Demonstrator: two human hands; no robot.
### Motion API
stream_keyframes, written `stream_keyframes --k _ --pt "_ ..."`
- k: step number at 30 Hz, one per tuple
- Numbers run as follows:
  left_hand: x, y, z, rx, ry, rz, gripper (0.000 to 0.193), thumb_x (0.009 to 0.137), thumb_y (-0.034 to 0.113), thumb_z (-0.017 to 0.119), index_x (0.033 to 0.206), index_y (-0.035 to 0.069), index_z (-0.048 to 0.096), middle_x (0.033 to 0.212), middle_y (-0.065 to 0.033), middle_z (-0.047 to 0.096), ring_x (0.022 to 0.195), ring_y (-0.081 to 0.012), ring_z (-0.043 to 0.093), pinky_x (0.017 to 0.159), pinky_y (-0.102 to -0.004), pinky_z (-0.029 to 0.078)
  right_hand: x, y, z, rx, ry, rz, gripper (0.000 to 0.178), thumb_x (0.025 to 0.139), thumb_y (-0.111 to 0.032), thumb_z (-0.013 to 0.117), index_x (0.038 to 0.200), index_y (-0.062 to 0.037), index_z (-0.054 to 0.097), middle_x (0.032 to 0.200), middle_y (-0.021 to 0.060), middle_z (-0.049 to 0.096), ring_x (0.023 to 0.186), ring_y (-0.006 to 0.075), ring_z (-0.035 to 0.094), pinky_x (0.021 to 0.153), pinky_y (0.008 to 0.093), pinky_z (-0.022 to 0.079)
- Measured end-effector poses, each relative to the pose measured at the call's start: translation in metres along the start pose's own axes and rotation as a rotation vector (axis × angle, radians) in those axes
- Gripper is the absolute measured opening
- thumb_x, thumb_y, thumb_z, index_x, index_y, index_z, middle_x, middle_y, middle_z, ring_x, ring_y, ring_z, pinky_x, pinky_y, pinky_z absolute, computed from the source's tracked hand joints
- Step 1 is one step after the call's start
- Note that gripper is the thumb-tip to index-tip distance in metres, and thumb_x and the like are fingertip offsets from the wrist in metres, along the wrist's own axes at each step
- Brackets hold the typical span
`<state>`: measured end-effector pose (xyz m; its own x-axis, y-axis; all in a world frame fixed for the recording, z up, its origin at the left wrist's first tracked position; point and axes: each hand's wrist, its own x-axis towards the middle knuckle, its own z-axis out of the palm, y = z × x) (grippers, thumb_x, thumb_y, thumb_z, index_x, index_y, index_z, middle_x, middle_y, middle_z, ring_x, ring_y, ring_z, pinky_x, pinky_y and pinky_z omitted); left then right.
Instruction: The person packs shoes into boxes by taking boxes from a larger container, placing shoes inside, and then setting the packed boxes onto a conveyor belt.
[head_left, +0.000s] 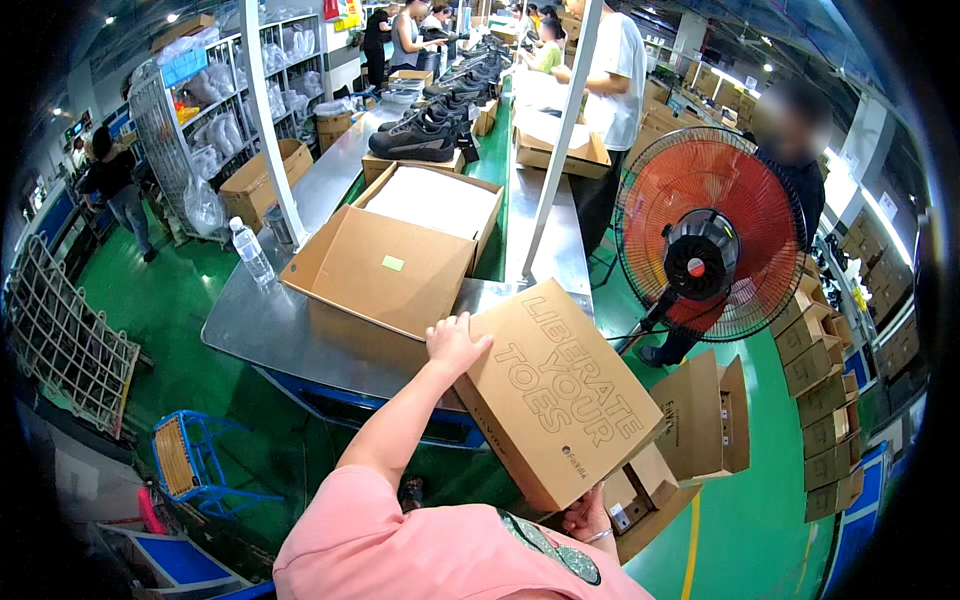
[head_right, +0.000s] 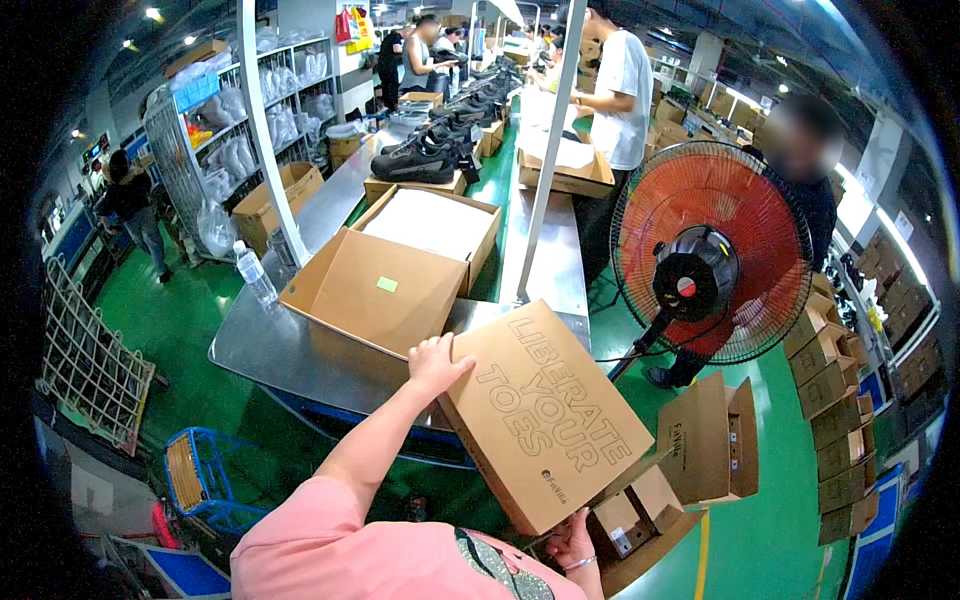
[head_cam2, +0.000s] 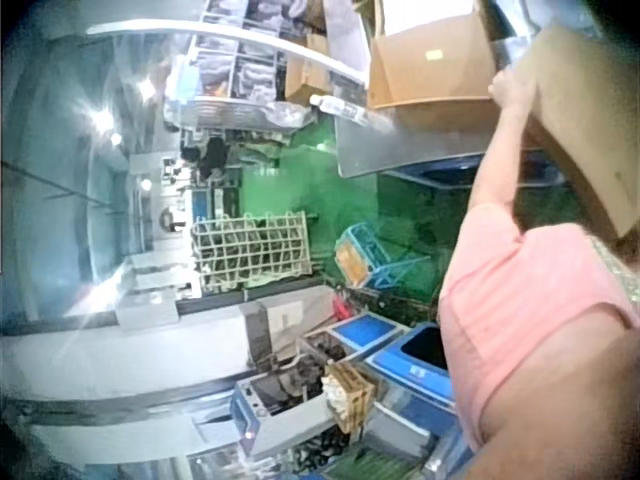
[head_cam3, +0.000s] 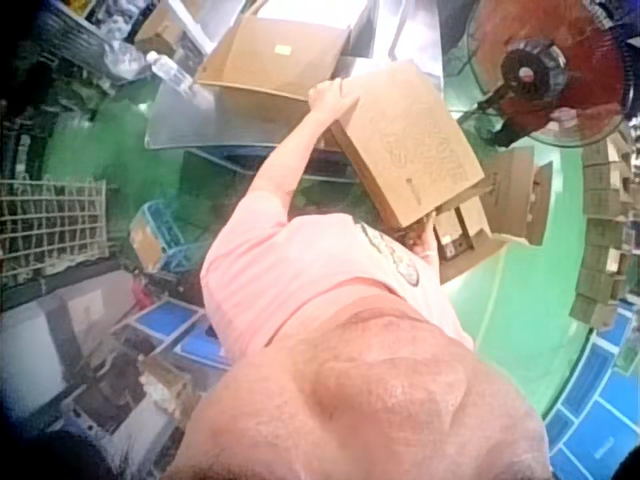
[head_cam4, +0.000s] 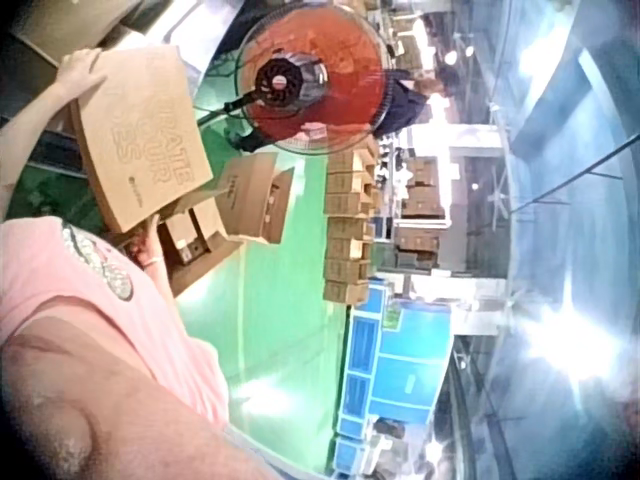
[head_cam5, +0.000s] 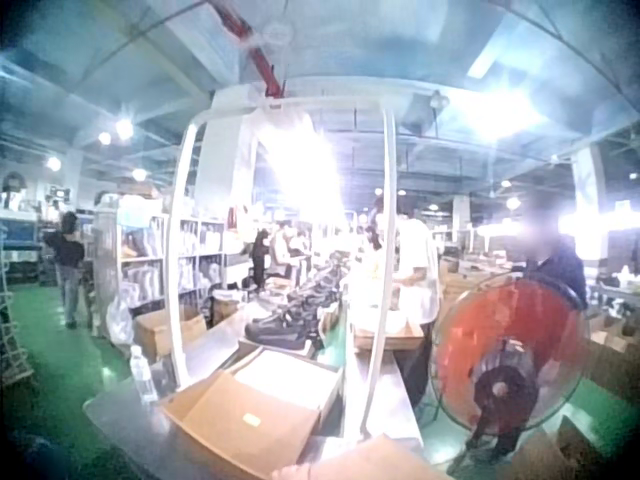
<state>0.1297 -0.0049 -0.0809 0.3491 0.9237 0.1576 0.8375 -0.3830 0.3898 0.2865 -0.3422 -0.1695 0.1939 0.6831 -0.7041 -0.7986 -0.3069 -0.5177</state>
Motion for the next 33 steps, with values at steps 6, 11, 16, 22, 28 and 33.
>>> stream_keyframes --k 6,11,16,22,28,33 --pt "-0.083 -0.031 -0.026 -0.042 0.020 -0.012 0.059 0.064 0.046 0.058 0.101 0.001 0.047 0.085 -0.0158 0.052 0.082 -0.0295 0.051 0.071 -0.0377 0.041 0.002 -0.039 -0.008 -0.185 0.261 -0.127 0.055 0.067 -0.066 0.039 0.094 -0.0199 0.051 0.070 -0.0010 0.056 0.043 0.0115 0.042 0.033 0.0215 0.024" --pt "-0.159 -0.058 -0.042 -0.278 -0.047 -0.167 0.065 0.067 0.041 0.059 0.110 -0.002 0.038 0.078 -0.0128 0.051 0.073 -0.0235 0.052 0.062 -0.0337 0.044 0.032 -0.104 0.017 -0.436 0.245 -0.240 0.045 0.075 -0.057 0.037 0.086 -0.0176 0.054 0.069 -0.0043 0.056 0.052 0.0098 0.044 0.038 0.0230 0.028" --pt "-0.194 -0.043 -0.035 -1.138 -0.256 -0.557 0.059 0.073 0.028 0.058 0.112 -0.004 0.028 0.071 -0.0077 0.047 0.055 -0.0143 0.050 0.045 -0.0255 0.045 0.117 -0.143 0.033 -0.051 0.157 -0.525 0.033 0.081 -0.045 0.037 0.086 -0.0166 0.053 0.071 -0.0071 0.055 0.049 0.0079 0.042 0.037 0.0225 0.024" --pt "-0.210 -0.008 -0.038 -1.212 -0.715 -0.615 0.042 0.076 0.021 0.055 0.102 -0.001 0.032 0.084 -0.0118 0.050 0.055 -0.0143 0.052 0.048 -0.0240 0.044 0.171 -0.123 0.038 -0.734 0.572 -1.273 0.034 0.080 -0.031 0.040 0.093 -0.0017 0.052 0.080 0.0093 0.055 0.046 0.0147 0.046 0.034 0.0260 0.034" --pt "-0.153 -0.065 -0.045 -0.488 0.353 -0.077 0.045 0.073 0.022 0.057 0.106 -0.002 0.039 0.102 -0.0157 0.044 0.093 -0.0249 0.043 0.078 -0.0325 0.036 0.088 -0.025 0.039 -0.356 0.041 0.089 0.044 0.080 -0.048 0.037 0.089 -0.0077 0.050 0.083 0.0108 0.058 0.033 0.0113 0.024 0.032 0.0248 0.022" --pt "-0.120 -0.080 -0.012 -0.479 0.217 -0.109 0.061 0.070 0.024 0.059 0.117 -0.002 0.031 0.109 -0.0191 0.038 0.100 -0.0296 0.039 0.086 -0.0355 0.032 0.069 0.006 0.067 -0.255 -0.003 0.210 0.041 0.072 -0.059 0.041 0.075 -0.0185 0.049 0.064 -0.0048 0.043 0.037 0.0072 0.018 0.037 0.0217 0.017"
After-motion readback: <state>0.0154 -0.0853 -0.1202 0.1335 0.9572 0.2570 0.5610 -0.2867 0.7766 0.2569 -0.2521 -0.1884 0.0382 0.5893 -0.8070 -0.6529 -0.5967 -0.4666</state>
